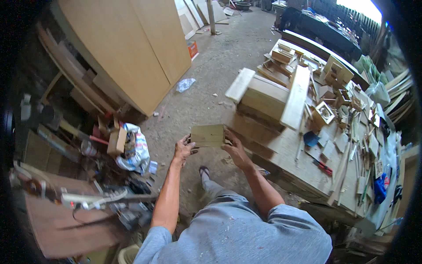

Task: The person marks a piece of wood with a pen, cuts it using a hand saw, rubs it with a sanding block, and trims its edges with a utility knife.

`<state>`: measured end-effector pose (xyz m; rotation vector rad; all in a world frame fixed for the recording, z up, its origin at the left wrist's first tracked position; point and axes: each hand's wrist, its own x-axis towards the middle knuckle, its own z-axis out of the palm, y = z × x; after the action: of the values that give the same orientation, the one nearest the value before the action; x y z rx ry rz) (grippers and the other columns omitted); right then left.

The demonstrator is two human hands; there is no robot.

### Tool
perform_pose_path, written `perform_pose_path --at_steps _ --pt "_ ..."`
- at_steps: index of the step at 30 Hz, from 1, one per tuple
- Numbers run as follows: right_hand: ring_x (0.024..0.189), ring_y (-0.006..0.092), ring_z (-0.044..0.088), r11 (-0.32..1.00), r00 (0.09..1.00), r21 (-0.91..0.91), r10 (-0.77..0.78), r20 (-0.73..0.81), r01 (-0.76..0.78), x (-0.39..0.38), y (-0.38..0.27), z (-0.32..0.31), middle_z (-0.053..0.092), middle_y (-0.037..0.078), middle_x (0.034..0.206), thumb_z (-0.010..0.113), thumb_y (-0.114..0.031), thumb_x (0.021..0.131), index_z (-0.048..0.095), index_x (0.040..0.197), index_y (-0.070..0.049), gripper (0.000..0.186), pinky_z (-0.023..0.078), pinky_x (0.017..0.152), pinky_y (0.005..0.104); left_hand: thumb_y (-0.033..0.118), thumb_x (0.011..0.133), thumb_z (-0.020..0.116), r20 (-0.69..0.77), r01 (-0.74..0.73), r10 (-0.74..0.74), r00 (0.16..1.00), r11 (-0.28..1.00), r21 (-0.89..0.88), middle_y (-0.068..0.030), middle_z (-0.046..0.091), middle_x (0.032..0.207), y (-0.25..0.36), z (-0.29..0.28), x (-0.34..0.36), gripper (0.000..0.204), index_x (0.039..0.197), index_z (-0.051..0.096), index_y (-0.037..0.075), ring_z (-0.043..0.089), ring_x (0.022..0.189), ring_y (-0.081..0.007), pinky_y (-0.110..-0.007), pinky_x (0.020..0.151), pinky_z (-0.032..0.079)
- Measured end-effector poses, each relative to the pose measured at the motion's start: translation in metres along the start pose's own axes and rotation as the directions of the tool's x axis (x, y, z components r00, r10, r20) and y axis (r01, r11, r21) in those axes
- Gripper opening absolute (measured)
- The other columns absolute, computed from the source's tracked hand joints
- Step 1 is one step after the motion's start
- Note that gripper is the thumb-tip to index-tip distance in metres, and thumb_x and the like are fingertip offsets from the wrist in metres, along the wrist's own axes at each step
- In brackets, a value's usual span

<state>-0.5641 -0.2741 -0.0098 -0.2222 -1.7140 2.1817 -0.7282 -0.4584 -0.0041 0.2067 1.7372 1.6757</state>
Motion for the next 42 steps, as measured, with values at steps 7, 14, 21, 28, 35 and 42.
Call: perform_pose_path --at_steps 7,14,21,28,35,42 --pt "0.117 0.0195 0.051 0.944 0.957 0.289 0.218 -0.19 -0.157 0.153 0.028 0.028 0.043 0.011 0.142 0.056 0.001 0.078 0.032 0.148 -0.012 0.075 0.048 0.092 0.0327 -0.001 0.089 0.058 0.106 -0.081 0.063 0.992 0.982 0.17 -0.0103 0.062 0.116 0.095 -0.057 0.159 0.052 0.139 0.044 0.003 0.066 0.088 -0.0189 -0.031 0.062 0.058" --pt "0.115 0.0189 0.052 0.985 0.855 0.161 0.138 -0.5 -0.064 0.291 0.026 0.019 0.041 0.012 0.145 0.054 0.001 0.083 0.032 0.147 -0.007 0.068 0.05 0.087 0.0319 0.001 0.09 0.058 0.314 0.009 -0.066 0.947 0.983 0.182 -0.0091 0.058 0.125 0.148 -0.049 0.343 0.054 0.142 0.041 0.007 0.065 0.093 -0.0197 -0.034 0.069 0.058" --pt "0.11 0.0178 0.058 0.987 0.639 0.153 0.084 -0.765 0.054 0.413 0.032 -0.062 0.053 0.01 0.133 0.051 -0.001 0.089 0.038 0.142 -0.003 0.055 0.05 0.09 0.0324 0.007 0.087 0.068 0.662 0.206 -0.23 0.714 0.972 0.116 -0.0108 0.067 0.112 0.206 0.017 0.527 0.053 0.136 0.046 -0.002 0.069 0.088 -0.0216 -0.034 0.073 0.058" --pt "0.107 0.0151 0.06 0.985 0.299 0.055 0.003 -0.954 0.165 0.521 0.015 -0.121 0.056 0.008 0.128 0.049 0.002 0.091 0.044 0.138 -0.003 0.047 0.052 0.087 0.0305 0.01 0.091 0.066 0.74 0.004 -0.118 0.663 0.988 0.154 -0.0084 0.068 0.106 0.243 0.13 0.659 0.044 0.132 0.054 -0.001 0.067 0.081 -0.0151 -0.028 0.069 0.057" --pt "0.11 0.0163 0.056 0.93 0.103 0.011 -0.028 -0.994 0.368 0.615 -0.002 -0.222 0.052 0.006 0.125 0.05 0.008 0.088 0.042 0.131 -0.007 0.045 0.053 0.092 0.0316 0.011 0.09 0.068 0.679 0.022 -0.027 0.734 1.0 0.016 -0.0082 0.068 0.103 0.267 0.269 0.76 0.036 0.121 0.061 -0.006 0.065 0.082 -0.013 -0.027 0.073 0.056" --pt "0.105 0.0158 0.057 0.95 0.002 -0.102 -0.107 -0.994 0.294 0.693 -0.048 -0.383 0.054 0.008 0.118 0.048 0.004 0.089 0.049 0.122 -0.003 0.034 0.054 0.088 0.0301 0.01 0.089 0.069 0.652 0.179 -0.173 0.738 0.982 0.059 -0.0092 0.067 0.108 0.313 0.411 0.857 0.036 0.121 0.06 -0.006 0.065 0.09 -0.0156 -0.03 0.08 0.056"
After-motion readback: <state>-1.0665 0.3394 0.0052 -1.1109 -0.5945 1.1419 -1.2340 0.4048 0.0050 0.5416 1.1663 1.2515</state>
